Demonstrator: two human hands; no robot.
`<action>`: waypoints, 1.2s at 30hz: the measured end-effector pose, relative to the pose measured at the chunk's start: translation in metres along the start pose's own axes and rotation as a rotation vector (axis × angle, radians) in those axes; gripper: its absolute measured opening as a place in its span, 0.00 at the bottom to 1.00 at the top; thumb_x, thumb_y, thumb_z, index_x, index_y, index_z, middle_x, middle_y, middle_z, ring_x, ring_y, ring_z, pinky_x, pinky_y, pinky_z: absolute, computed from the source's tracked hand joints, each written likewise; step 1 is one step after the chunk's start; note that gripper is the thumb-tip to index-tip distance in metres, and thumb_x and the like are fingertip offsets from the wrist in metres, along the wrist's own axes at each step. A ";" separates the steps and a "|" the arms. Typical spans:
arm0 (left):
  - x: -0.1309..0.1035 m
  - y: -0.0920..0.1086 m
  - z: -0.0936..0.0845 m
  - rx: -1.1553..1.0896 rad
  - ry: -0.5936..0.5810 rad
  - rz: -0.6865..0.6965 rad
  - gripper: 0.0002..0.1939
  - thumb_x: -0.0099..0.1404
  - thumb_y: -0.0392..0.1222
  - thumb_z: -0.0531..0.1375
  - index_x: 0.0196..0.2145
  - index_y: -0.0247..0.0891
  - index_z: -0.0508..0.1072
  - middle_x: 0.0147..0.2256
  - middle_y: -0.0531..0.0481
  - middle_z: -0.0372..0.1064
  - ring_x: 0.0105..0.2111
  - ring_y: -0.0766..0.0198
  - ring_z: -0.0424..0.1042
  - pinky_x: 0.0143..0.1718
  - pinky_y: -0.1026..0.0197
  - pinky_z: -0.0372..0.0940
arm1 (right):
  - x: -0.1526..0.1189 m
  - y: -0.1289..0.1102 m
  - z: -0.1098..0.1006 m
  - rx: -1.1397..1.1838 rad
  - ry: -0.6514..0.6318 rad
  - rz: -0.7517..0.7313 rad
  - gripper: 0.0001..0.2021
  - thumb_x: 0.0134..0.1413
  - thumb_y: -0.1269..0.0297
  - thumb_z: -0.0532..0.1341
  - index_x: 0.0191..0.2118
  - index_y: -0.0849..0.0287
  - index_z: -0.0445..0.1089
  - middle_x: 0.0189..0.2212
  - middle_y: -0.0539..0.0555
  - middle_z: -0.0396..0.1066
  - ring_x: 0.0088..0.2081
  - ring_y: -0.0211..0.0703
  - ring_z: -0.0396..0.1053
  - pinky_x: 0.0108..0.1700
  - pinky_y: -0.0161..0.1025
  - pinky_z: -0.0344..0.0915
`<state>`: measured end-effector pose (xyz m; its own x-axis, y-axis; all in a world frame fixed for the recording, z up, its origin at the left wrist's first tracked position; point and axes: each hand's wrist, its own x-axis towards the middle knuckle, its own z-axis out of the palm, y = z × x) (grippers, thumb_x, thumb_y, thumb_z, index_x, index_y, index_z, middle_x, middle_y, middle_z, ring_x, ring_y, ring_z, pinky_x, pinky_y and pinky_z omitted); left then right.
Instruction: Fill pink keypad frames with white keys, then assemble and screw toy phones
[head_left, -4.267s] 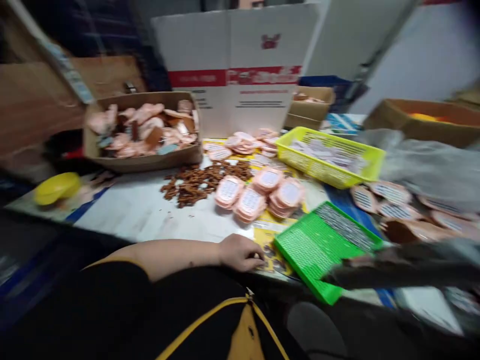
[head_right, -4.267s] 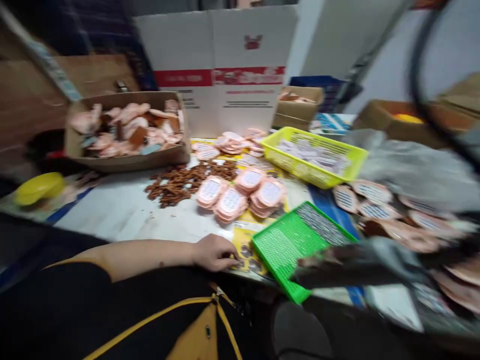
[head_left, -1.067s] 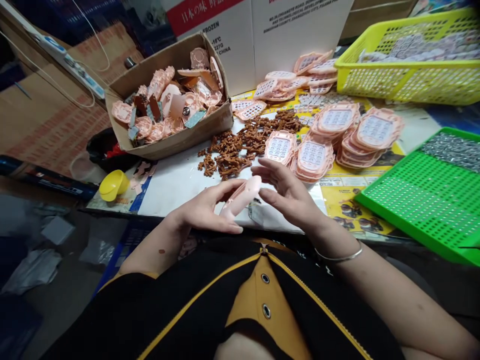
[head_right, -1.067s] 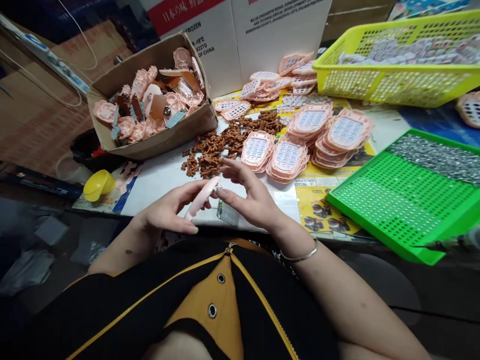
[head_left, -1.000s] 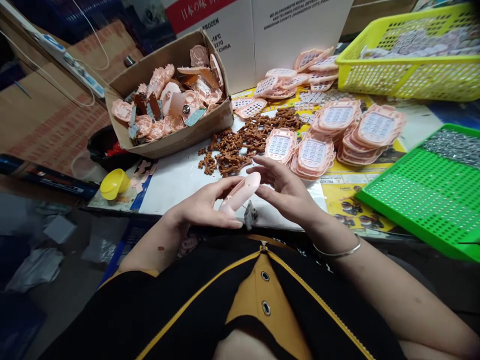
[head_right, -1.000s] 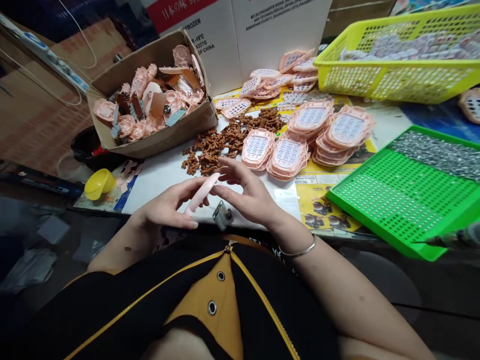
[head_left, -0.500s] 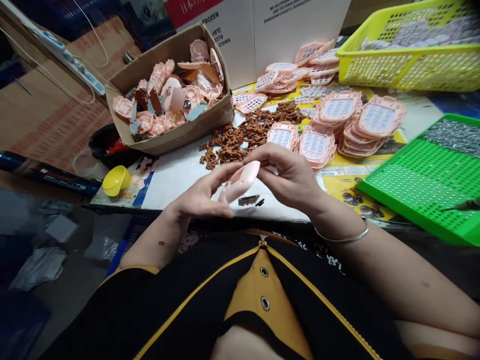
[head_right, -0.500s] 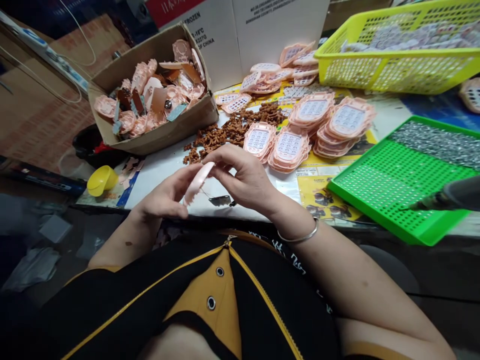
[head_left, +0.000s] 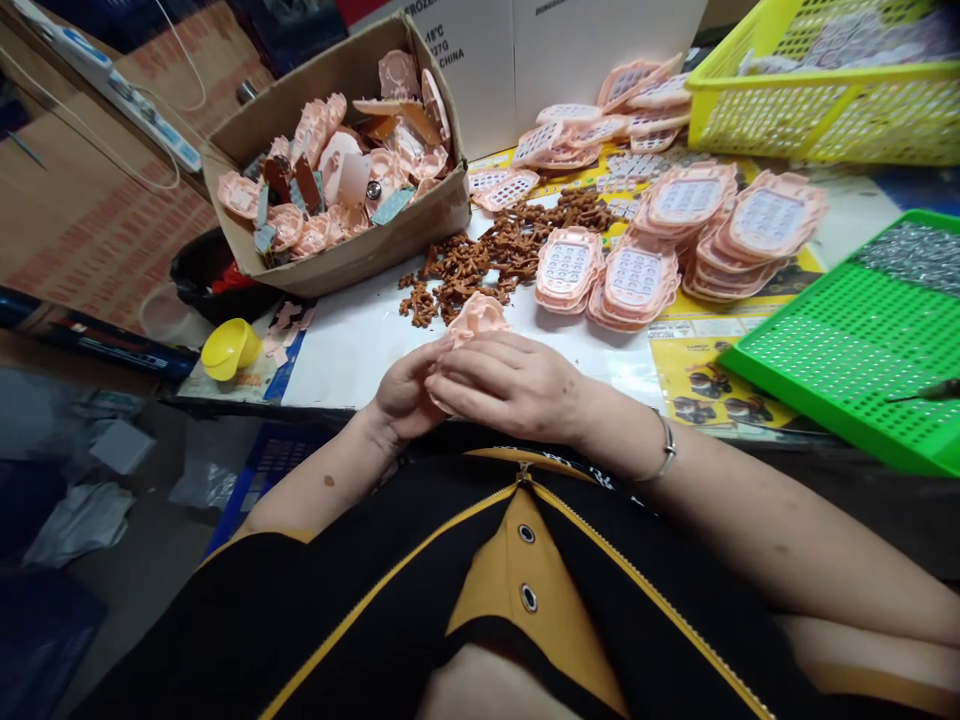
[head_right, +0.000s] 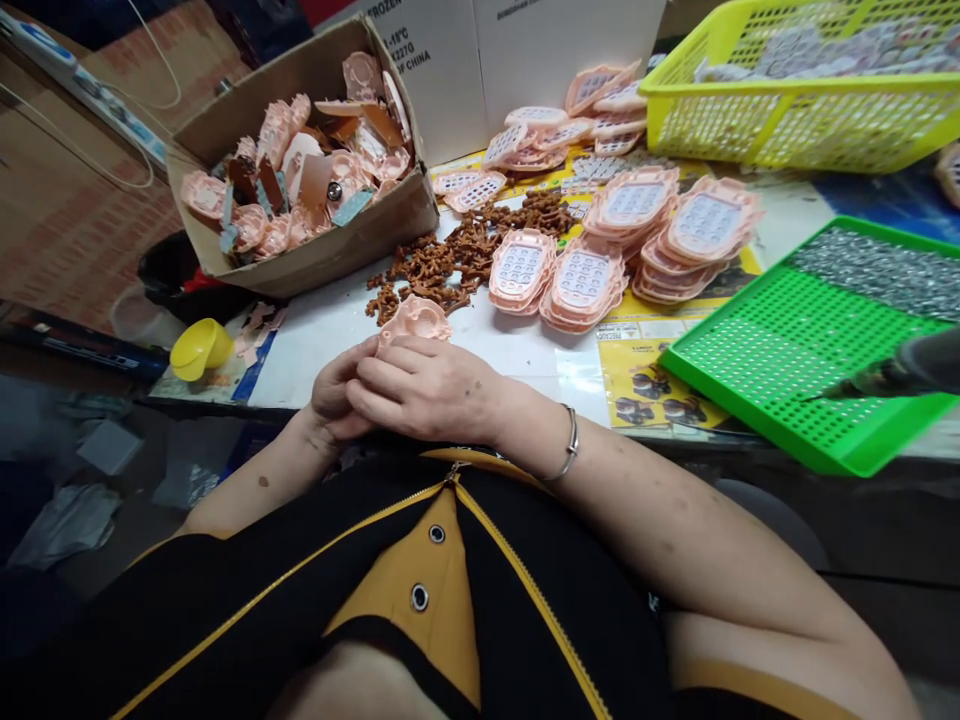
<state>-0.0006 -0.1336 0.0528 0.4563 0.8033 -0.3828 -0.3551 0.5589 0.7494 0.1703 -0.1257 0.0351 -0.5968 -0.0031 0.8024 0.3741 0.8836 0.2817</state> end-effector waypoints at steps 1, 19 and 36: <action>0.001 -0.001 -0.001 -0.006 0.005 0.021 0.08 0.61 0.42 0.63 0.32 0.34 0.74 0.26 0.52 0.73 0.25 0.70 0.73 0.28 0.69 0.70 | -0.004 -0.001 0.000 0.031 0.043 0.058 0.10 0.67 0.72 0.55 0.45 0.58 0.73 0.41 0.55 0.76 0.41 0.41 0.73 0.46 0.42 0.72; 0.001 -0.004 -0.044 0.209 0.187 0.184 0.27 0.53 0.53 0.69 0.46 0.35 0.72 0.42 0.44 0.79 0.30 0.61 0.79 0.28 0.62 0.73 | -0.070 -0.024 -0.008 0.430 -0.775 0.669 0.12 0.66 0.63 0.56 0.39 0.62 0.76 0.31 0.59 0.76 0.33 0.45 0.71 0.35 0.39 0.59; -0.010 -0.001 -0.019 0.321 0.059 0.377 0.42 0.46 0.55 0.74 0.57 0.42 0.69 0.50 0.42 0.75 0.44 0.45 0.79 0.45 0.49 0.74 | -0.058 -0.020 0.019 0.316 -0.720 1.116 0.14 0.63 0.56 0.60 0.50 0.50 0.76 0.41 0.56 0.73 0.37 0.46 0.74 0.33 0.39 0.64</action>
<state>-0.0198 -0.1379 0.0458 0.2942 0.9527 -0.0766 -0.2128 0.1434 0.9665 0.1844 -0.1342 -0.0271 -0.3575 0.9328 0.0453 0.7777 0.3242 -0.5387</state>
